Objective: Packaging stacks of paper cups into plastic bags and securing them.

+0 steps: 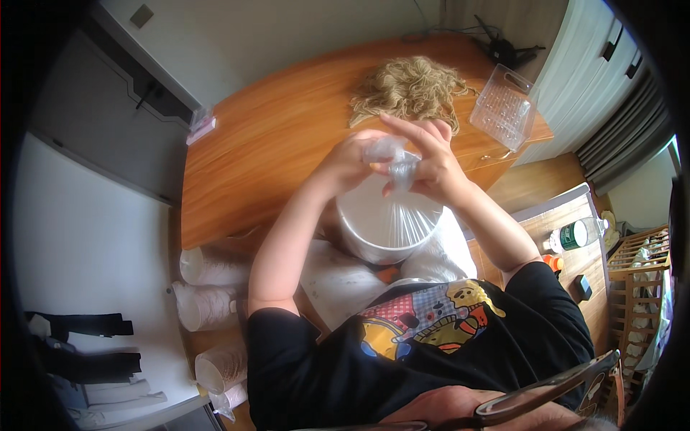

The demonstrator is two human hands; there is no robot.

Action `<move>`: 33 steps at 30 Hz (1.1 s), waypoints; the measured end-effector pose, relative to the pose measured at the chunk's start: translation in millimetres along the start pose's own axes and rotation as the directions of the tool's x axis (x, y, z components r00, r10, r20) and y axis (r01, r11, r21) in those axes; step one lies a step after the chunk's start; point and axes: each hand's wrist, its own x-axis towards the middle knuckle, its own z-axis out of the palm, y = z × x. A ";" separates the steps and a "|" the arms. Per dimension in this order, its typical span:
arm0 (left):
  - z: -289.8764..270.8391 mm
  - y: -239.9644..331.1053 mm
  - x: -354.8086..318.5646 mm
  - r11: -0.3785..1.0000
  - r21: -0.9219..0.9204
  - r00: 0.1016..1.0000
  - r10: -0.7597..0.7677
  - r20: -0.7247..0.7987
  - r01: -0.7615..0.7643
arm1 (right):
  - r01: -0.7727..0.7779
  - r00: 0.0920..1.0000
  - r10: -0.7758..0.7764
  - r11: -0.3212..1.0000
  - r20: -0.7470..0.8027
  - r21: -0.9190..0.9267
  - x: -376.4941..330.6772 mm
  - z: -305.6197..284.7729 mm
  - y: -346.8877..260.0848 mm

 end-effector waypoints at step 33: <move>18.7 85.8 -30.4 0.908 -0.259 0.943 0.299 -0.145 -0.328 | -0.442 0.864 0.384 0.888 0.325 0.128 16.1 -11.8 -6.7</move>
